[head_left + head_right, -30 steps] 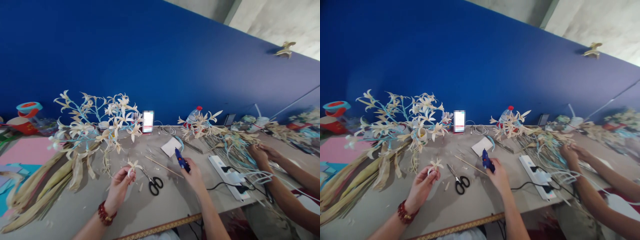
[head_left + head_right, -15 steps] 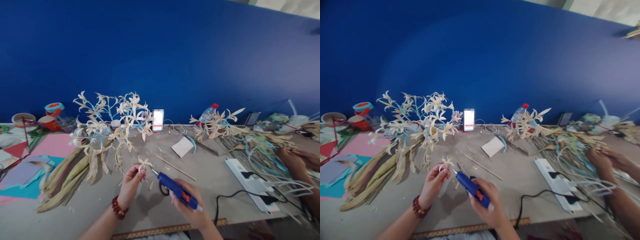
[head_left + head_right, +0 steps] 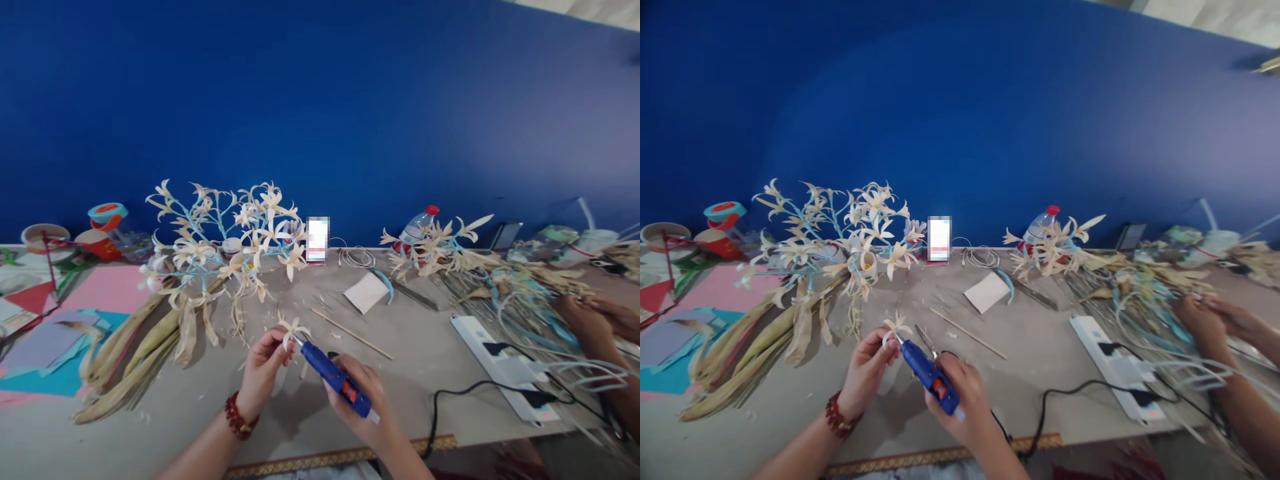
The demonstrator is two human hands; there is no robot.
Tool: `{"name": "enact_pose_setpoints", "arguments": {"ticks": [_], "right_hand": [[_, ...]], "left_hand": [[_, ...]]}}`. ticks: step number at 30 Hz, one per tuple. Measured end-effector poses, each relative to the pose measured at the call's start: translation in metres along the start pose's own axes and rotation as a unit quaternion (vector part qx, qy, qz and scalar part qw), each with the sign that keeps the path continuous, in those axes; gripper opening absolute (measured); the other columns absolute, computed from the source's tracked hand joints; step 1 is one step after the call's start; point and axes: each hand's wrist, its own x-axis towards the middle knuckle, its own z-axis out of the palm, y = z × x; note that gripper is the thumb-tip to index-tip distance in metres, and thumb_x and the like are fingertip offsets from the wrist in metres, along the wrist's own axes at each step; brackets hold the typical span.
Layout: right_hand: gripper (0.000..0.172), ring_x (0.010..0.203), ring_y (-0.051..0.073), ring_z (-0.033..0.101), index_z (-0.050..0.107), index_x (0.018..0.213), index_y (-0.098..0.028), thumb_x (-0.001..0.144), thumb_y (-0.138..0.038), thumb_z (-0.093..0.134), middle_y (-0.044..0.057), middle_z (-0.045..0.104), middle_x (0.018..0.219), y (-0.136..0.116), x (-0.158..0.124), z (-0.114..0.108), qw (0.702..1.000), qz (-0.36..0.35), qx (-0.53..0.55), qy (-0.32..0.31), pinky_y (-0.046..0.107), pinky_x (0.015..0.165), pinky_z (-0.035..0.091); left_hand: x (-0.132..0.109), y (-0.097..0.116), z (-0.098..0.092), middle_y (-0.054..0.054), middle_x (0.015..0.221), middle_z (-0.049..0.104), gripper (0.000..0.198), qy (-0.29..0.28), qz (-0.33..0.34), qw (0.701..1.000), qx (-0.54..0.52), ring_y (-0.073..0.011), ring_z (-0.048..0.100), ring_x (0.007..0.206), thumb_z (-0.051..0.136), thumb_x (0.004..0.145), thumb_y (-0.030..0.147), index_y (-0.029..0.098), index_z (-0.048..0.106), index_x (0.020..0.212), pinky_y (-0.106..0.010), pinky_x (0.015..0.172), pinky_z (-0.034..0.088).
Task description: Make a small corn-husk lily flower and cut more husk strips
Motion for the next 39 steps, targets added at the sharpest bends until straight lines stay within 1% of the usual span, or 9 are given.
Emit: {"name": "enact_pose_setpoints", "arguments": {"ticks": [7, 11, 15, 21, 23, 26, 30, 35, 39], "right_hand": [[0.024, 0.073, 0.023, 0.069, 0.054, 0.107, -0.023, 0.084, -0.029, 0.056, 0.007, 0.071, 0.087, 0.004, -0.003, 0.006, 1.000, 0.017, 0.004, 0.023, 0.031, 0.063, 0.056], [0.029, 0.075, 0.023, 0.070, 0.055, 0.111, -0.023, 0.082, -0.028, 0.059, 0.007, 0.071, 0.090, 0.008, -0.009, 0.012, 0.997, 0.036, 0.049, 0.041, 0.031, 0.067, 0.056], [0.028, 0.077, 0.022, 0.069, 0.055, 0.111, -0.024, 0.083, -0.027, 0.058, 0.006, 0.071, 0.092, 0.010, -0.010, 0.011, 0.993, 0.051, 0.100, 0.025, 0.031, 0.070, 0.055], [0.029, 0.086, 0.024, 0.067, 0.054, 0.110, -0.023, 0.081, -0.029, 0.054, 0.008, 0.069, 0.098, 0.018, -0.001, 0.000, 0.993, 0.014, 0.103, -0.060, 0.033, 0.075, 0.053], [0.030, 0.087, 0.024, 0.067, 0.053, 0.110, -0.024, 0.081, -0.029, 0.054, 0.008, 0.068, 0.098, 0.022, 0.000, 0.000, 0.994, 0.002, 0.093, -0.060, 0.033, 0.074, 0.054], [0.028, 0.085, 0.024, 0.068, 0.054, 0.108, -0.023, 0.081, -0.028, 0.054, 0.009, 0.069, 0.097, 0.028, -0.003, 0.002, 0.996, -0.001, 0.083, -0.039, 0.032, 0.073, 0.054], [0.023, 0.081, 0.023, 0.068, 0.056, 0.105, -0.023, 0.082, -0.028, 0.052, 0.009, 0.069, 0.091, 0.034, -0.006, 0.004, 0.996, 0.005, 0.077, -0.052, 0.031, 0.069, 0.055], [0.030, 0.082, 0.024, 0.068, 0.053, 0.111, -0.022, 0.082, -0.030, 0.053, 0.010, 0.068, 0.094, 0.038, -0.003, 0.006, 0.993, -0.026, 0.083, -0.077, 0.032, 0.069, 0.055], [0.028, 0.080, 0.024, 0.069, 0.054, 0.109, -0.022, 0.082, -0.031, 0.053, 0.009, 0.069, 0.089, 0.040, 0.000, 0.008, 0.994, -0.056, 0.072, -0.066, 0.032, 0.067, 0.055]], "left_hand": [[0.000, -0.001, -0.002, 0.001, 0.066, 0.056, 0.017, -0.002, -0.009, 1.000, -0.003, -0.0097, 0.046, 0.058, 0.070, 0.078, 0.031, 0.017, 0.064, 0.073, -0.021, 0.053, 0.038], [0.000, 0.001, -0.001, 0.001, 0.065, 0.057, 0.018, 0.002, -0.015, 1.000, -0.014, -0.0098, 0.047, 0.057, 0.071, 0.077, 0.032, 0.017, 0.063, 0.074, -0.021, 0.053, 0.037], [0.001, 0.005, 0.002, 0.002, 0.064, 0.058, 0.019, -0.002, -0.064, 0.996, -0.064, -0.0094, 0.049, 0.057, 0.074, 0.074, 0.031, 0.017, 0.062, 0.076, -0.021, 0.054, 0.037], [0.002, 0.012, 0.007, 0.004, 0.056, 0.055, 0.021, -0.079, -0.211, 0.966, -0.130, -0.0045, 0.041, 0.043, 0.075, 0.072, 0.030, 0.015, 0.061, 0.072, -0.020, 0.050, 0.035], [0.002, 0.014, 0.008, 0.004, 0.056, 0.055, 0.020, -0.096, -0.236, 0.956, -0.146, -0.0029, 0.037, 0.041, 0.074, 0.074, 0.029, 0.014, 0.062, 0.071, -0.020, 0.050, 0.036], [0.001, 0.016, 0.008, 0.004, 0.057, 0.054, 0.019, -0.109, -0.254, 0.944, -0.178, -0.0021, 0.033, 0.040, 0.073, 0.075, 0.027, 0.013, 0.062, 0.069, -0.020, 0.049, 0.036], [0.001, 0.018, 0.007, 0.003, 0.059, 0.054, 0.017, -0.123, -0.269, 0.933, -0.205, -0.0016, 0.031, 0.041, 0.072, 0.076, 0.024, 0.012, 0.062, 0.068, -0.020, 0.048, 0.035], [0.001, 0.021, 0.008, 0.003, 0.057, 0.052, 0.020, -0.135, -0.280, 0.929, -0.201, -0.0019, 0.031, 0.041, 0.072, 0.076, 0.025, 0.012, 0.061, 0.065, -0.019, 0.047, 0.034], [0.001, 0.023, 0.008, 0.003, 0.058, 0.052, 0.019, -0.138, -0.285, 0.924, -0.212, -0.0015, 0.031, 0.041, 0.072, 0.076, 0.023, 0.011, 0.062, 0.064, -0.019, 0.047, 0.034]]}}
